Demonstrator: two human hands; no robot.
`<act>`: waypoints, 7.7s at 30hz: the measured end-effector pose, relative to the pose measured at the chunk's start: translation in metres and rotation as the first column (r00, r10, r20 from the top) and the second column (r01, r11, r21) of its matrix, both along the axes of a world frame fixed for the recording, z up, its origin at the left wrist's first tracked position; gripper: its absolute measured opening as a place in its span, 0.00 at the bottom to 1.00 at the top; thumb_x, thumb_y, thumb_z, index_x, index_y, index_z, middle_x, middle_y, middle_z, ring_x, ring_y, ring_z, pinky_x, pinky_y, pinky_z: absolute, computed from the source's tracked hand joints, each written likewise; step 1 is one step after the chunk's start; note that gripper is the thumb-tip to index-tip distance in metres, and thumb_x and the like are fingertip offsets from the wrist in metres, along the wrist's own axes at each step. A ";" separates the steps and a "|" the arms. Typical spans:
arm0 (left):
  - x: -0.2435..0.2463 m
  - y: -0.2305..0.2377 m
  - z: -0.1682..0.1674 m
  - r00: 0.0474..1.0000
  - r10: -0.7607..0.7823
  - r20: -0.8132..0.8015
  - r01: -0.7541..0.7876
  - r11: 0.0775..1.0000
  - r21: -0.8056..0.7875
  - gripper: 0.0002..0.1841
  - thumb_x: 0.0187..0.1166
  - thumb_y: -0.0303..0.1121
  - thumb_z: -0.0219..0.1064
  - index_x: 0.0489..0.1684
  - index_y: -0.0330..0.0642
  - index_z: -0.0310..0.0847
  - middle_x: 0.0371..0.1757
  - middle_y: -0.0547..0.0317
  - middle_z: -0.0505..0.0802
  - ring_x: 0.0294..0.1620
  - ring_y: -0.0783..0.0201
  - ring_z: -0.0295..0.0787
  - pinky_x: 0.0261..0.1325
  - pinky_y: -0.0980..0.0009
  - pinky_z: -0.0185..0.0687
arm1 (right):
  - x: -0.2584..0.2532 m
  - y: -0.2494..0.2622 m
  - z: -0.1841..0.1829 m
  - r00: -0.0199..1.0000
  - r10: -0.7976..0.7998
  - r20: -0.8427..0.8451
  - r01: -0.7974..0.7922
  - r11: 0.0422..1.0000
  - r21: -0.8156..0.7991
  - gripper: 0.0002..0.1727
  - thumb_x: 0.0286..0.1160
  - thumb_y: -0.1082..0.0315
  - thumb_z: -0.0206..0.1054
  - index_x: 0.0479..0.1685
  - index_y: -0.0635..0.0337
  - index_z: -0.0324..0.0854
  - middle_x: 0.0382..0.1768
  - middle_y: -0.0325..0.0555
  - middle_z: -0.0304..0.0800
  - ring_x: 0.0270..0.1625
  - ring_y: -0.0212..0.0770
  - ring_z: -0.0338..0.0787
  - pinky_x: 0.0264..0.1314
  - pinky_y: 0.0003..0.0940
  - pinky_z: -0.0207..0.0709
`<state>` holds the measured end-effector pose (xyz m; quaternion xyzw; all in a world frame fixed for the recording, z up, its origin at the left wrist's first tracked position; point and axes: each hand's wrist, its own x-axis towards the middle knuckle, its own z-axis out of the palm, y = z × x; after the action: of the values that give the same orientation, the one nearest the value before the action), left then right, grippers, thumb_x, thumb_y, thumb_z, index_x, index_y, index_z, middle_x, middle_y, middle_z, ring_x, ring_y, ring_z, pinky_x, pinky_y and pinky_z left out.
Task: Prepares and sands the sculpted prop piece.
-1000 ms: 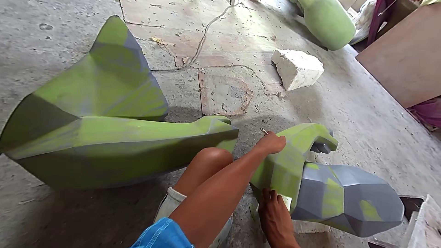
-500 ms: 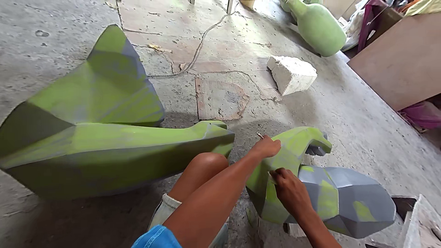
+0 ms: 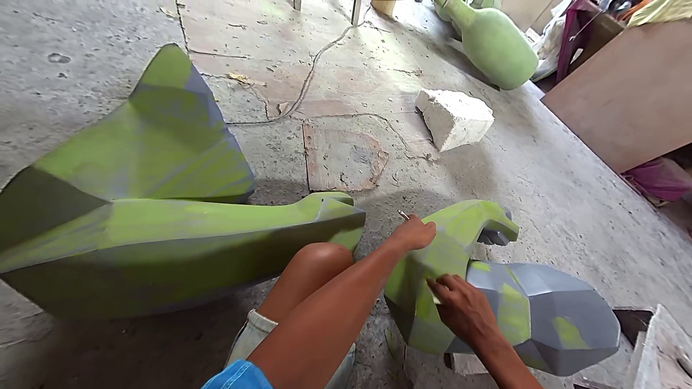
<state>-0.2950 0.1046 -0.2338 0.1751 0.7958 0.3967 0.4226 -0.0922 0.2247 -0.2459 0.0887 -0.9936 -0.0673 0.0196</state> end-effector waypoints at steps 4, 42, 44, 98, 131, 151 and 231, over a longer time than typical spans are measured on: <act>0.002 0.003 0.001 1.000 -0.025 -0.002 0.025 0.999 -0.023 0.38 0.90 0.59 0.40 0.84 0.31 0.60 0.67 0.34 0.86 0.67 0.42 0.86 0.65 0.40 0.81 | -0.032 -0.002 0.000 0.994 -0.113 0.011 0.113 0.994 -0.013 0.19 0.79 0.66 0.63 0.64 0.39 0.89 0.49 0.40 0.93 0.49 0.41 0.93 0.44 0.38 0.89; 0.010 0.013 -0.010 0.998 -0.068 0.004 0.068 0.997 -0.026 0.40 0.90 0.58 0.44 0.87 0.30 0.55 0.70 0.32 0.84 0.71 0.39 0.84 0.71 0.37 0.77 | 0.030 0.004 -0.016 0.961 -0.265 -0.075 0.269 0.961 0.056 0.22 0.72 0.76 0.64 0.65 0.51 0.89 0.45 0.47 0.91 0.45 0.44 0.93 0.41 0.36 0.89; 0.012 0.013 -0.009 0.997 -0.082 0.004 0.082 0.996 -0.026 0.40 0.90 0.58 0.44 0.88 0.30 0.53 0.70 0.32 0.84 0.71 0.40 0.84 0.71 0.38 0.77 | 0.044 0.001 -0.016 0.971 -0.228 -0.075 0.235 0.964 0.121 0.21 0.70 0.76 0.66 0.62 0.51 0.91 0.45 0.45 0.92 0.45 0.44 0.93 0.41 0.36 0.89; 0.001 0.021 -0.011 0.996 -0.088 0.022 0.088 0.996 0.003 0.37 0.88 0.55 0.49 0.86 0.33 0.56 0.64 0.34 0.87 0.65 0.42 0.87 0.64 0.40 0.81 | 0.035 0.025 0.000 0.990 -0.143 0.011 0.140 0.981 0.137 0.19 0.71 0.76 0.65 0.60 0.54 0.90 0.45 0.45 0.92 0.44 0.43 0.94 0.40 0.36 0.90; -0.002 0.026 -0.015 0.996 -0.090 -0.001 0.090 0.996 0.007 0.37 0.89 0.55 0.47 0.87 0.33 0.55 0.65 0.34 0.87 0.67 0.41 0.87 0.67 0.39 0.80 | -0.005 0.046 0.013 0.968 -0.225 0.112 0.236 0.967 -0.092 0.23 0.80 0.65 0.59 0.69 0.33 0.87 0.56 0.39 0.91 0.56 0.40 0.92 0.49 0.39 0.89; -0.004 0.025 -0.018 0.993 -0.110 -0.031 0.110 0.994 -0.021 0.36 0.89 0.56 0.47 0.85 0.35 0.57 0.62 0.36 0.88 0.64 0.42 0.88 0.64 0.39 0.81 | 0.106 -0.020 -0.024 0.951 -0.303 0.065 0.309 0.938 -0.154 0.30 0.64 0.73 0.69 0.68 0.34 0.88 0.55 0.39 0.91 0.61 0.42 0.89 0.52 0.35 0.89; 0.016 0.041 -0.037 0.928 -0.289 -0.236 0.173 0.893 -0.415 0.49 0.62 0.40 0.73 0.88 0.30 0.52 0.65 0.36 0.88 0.63 0.39 0.88 0.57 0.39 0.84 | -0.146 0.138 0.033 0.942 0.217 0.254 -0.143 0.950 -0.279 0.20 0.78 0.69 0.66 0.64 0.38 0.90 0.57 0.34 0.92 0.58 0.32 0.91 0.62 0.39 0.87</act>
<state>-0.2788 0.1457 -0.2713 0.2389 0.8850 0.1478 0.3712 -0.2377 0.3627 -0.2129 0.1852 -0.9741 0.0772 -0.1046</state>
